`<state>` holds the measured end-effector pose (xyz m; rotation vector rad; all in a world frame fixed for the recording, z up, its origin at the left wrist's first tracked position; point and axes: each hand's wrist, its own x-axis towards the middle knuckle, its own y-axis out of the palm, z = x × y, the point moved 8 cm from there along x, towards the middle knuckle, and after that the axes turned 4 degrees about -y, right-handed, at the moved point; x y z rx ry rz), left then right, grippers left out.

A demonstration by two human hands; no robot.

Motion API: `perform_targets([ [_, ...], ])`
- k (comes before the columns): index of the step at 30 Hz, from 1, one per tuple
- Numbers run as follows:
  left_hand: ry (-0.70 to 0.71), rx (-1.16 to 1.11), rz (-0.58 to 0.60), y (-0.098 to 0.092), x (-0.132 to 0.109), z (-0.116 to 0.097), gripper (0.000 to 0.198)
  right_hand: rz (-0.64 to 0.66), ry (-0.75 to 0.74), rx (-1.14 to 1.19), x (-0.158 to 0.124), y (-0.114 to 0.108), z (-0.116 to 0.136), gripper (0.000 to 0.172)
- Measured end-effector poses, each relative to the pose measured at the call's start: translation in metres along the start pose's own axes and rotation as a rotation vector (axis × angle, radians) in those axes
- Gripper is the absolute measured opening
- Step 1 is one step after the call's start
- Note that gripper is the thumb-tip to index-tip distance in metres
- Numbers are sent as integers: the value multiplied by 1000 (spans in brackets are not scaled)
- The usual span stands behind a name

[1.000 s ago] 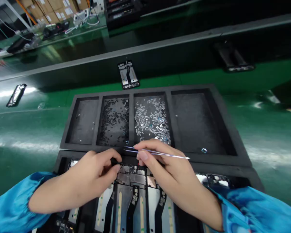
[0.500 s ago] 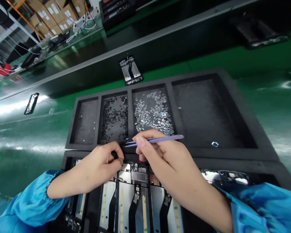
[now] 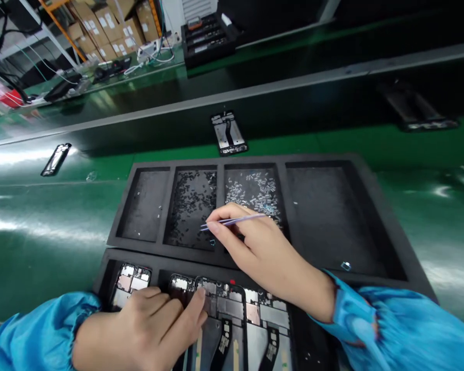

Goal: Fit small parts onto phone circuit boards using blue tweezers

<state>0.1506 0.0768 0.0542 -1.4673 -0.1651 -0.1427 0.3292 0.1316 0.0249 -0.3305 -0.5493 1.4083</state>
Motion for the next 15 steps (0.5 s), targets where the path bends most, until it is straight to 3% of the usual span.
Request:
perform_targets([
  [7, -41, -56, 9, 14, -1, 4, 49, 25, -68, -98, 0, 4, -2, 24],
  [15, -74, -98, -73, 19, -5, 2, 49, 56, -109, -145, -1, 7, 0, 30],
])
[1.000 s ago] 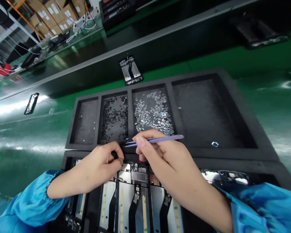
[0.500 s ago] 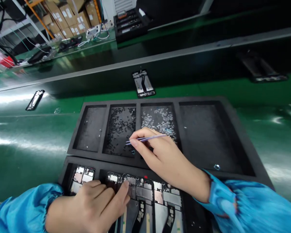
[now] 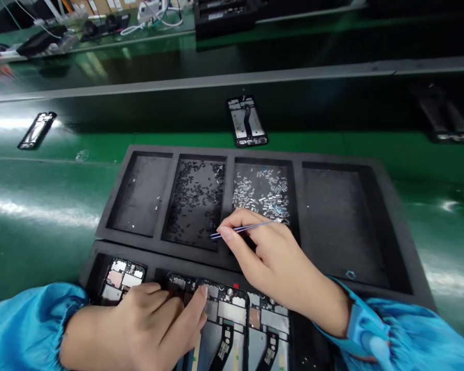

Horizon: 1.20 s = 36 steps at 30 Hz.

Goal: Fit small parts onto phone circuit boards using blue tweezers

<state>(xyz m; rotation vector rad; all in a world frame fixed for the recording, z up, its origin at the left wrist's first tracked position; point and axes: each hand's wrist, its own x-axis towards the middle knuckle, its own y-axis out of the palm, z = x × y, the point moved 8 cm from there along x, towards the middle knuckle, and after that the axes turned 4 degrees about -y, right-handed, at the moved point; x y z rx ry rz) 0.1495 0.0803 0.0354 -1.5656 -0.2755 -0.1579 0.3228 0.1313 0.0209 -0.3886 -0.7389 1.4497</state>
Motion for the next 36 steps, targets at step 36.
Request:
perform_targets([
  [36, -87, -105, -72, -9, 13, 19, 18, 8, -331, 74, -23, 2, 44, 39],
])
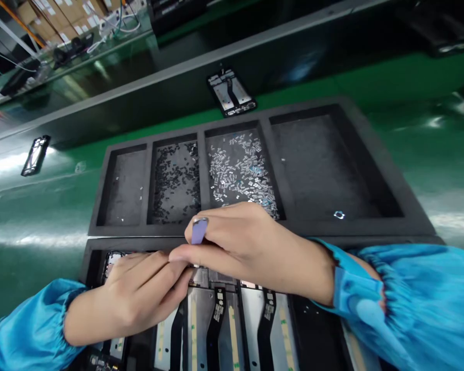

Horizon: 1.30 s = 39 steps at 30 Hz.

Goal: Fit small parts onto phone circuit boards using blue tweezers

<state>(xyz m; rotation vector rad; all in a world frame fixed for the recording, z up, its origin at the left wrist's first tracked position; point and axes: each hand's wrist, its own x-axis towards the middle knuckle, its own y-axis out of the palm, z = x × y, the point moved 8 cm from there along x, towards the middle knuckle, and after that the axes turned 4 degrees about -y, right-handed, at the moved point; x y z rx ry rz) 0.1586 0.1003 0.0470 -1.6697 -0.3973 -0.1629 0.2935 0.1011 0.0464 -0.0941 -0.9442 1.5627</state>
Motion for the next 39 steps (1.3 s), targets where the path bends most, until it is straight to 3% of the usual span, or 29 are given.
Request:
perform_targets([
  [3, 10, 21, -3, 2, -3, 0, 22, 22, -12, 119, 1, 2, -5, 36],
  [7, 117, 140, 33, 2, -2, -8, 35, 68, 102, 179, 0, 6, -13, 37],
  [13, 204, 302, 113, 1, 4, -18, 41, -326, 414, 114, -7, -31, -29, 41],
  [16, 190, 348, 90, -1, 4, -22, 48, -389, 514, 178, -11, -36, -37, 46],
  [23, 208, 335, 27, -4, 6, -25, 43, -375, 558, 163, -11, -38, -47, 46],
  [29, 77, 205, 77, -2, 11, -12, 30, -486, 640, 198, -15, -49, -60, 44],
  [34, 111, 193, 24, -6, 6, -15, 38, -505, 678, 229, -15, -55, -64, 44],
  [39, 92, 158, 106, 0, 10, -10, 34, -503, 667, 256, -16, -58, -64, 46],
])
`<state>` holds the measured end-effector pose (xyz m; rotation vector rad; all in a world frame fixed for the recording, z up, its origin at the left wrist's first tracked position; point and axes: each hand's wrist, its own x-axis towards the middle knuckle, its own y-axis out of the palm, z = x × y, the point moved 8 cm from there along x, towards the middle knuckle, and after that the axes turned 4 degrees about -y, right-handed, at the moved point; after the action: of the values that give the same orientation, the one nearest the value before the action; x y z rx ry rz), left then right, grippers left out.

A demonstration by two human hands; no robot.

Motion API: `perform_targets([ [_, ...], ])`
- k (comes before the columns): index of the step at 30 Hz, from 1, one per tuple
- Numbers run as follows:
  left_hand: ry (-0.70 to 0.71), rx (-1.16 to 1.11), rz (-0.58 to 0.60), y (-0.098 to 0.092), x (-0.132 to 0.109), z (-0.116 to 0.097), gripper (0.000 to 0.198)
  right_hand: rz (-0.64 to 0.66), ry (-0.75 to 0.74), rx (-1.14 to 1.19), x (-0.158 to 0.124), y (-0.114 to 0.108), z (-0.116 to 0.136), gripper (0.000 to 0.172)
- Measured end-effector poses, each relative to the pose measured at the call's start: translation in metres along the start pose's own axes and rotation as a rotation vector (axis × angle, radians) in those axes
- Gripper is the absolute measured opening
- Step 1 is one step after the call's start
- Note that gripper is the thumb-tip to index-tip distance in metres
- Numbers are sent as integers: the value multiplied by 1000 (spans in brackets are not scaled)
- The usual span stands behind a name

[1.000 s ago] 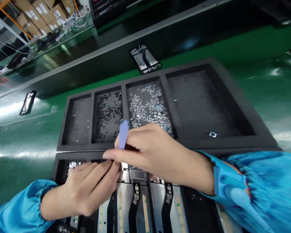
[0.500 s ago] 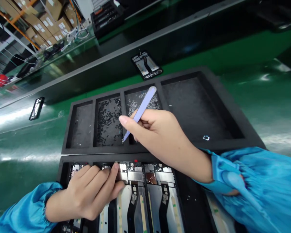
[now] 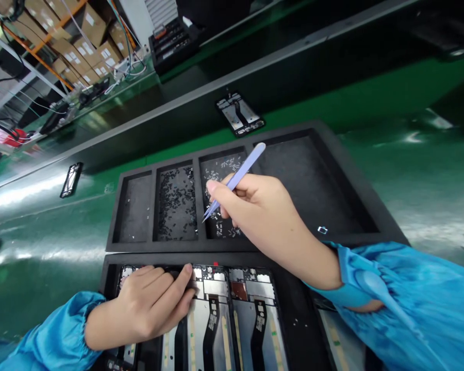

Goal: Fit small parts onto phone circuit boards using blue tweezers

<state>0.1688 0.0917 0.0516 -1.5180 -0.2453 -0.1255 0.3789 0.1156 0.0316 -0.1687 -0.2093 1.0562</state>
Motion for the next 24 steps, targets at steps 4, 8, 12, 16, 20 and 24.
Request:
perform_targets([
  [4, -211, -153, 16, -17, -9, 5, 35, -43, 90, 53, 0, -5, -11, 42],
  [8, -576, -75, 49, -30, -36, -23, 63, -108, 135, 158, 0, -12, -16, 30],
  [12, -883, 96, 180, -6, -44, -73, 102, -94, 65, 154, -1, -12, -8, 36],
  [16, -1131, 69, 117, 11, -36, -92, 110, 45, 31, 133, -6, 2, -4, 43],
  [20, -1109, 13, 82, -4, -34, -85, 104, 160, -2, 98, -13, 15, -7, 47],
  [24, -1060, -29, 100, -42, -38, -36, 102, 214, -10, 83, -18, 22, -12, 42],
])
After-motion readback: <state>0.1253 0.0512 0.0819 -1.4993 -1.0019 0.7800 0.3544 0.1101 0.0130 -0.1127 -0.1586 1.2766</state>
